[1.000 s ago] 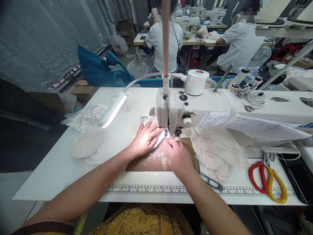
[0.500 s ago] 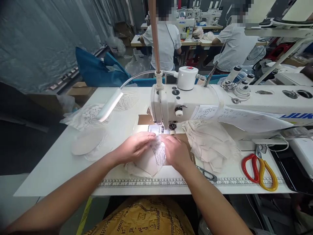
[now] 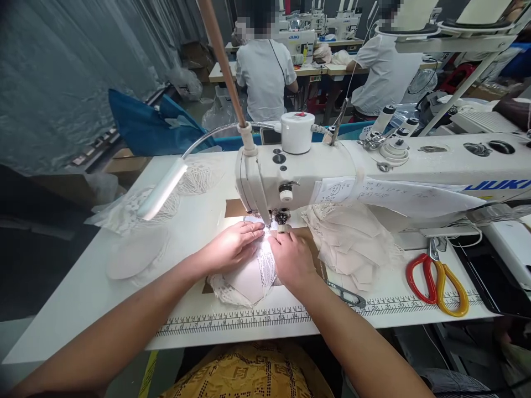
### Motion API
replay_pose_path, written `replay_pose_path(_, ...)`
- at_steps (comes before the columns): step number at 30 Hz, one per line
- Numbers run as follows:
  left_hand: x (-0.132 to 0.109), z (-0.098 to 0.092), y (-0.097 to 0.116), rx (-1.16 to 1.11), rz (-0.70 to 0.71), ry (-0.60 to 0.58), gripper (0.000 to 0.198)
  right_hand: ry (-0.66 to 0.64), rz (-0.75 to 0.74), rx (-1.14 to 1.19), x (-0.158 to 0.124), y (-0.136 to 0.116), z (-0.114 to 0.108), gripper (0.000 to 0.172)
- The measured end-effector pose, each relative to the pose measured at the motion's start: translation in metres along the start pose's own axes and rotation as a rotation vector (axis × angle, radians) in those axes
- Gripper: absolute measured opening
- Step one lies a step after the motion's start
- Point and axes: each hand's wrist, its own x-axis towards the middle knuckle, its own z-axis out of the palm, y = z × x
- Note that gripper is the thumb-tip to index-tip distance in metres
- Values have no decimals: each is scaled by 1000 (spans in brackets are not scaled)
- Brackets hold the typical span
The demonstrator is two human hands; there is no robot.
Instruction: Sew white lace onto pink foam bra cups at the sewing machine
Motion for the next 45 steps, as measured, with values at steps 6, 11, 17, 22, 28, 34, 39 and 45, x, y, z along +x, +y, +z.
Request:
replay_pose_path(6,10,-4,-19,47,115,-58,40,-22,45,-5,5,-4,1,34)
replay_pose_path(11,11,-10,-28,63,144,-113,41,-11,27,44,2,-2,0,34)
replay_pose_path(17,-11,-13,24,-1,81,15,30,57,11,246,-5,12,3,35)
replay_pose_path(22,-16,7,44,161,-44,33,25,111,-26,309,-7,17,4,34)
replay_pose_path(28,-15,24,29,285,-62,132,23,95,-70,349,-9,16,-6,33)
replay_pose_path(34,-19,11,30,82,-86,175,29,-47,-127,401,-13,12,-20,35)
replay_pose_path(39,-20,6,24,-133,-147,170,29,-188,-217,194,-17,8,-20,33)
replay_pose_path(45,-21,6,19,-149,16,82,21,-152,-199,144,-30,5,-12,38)
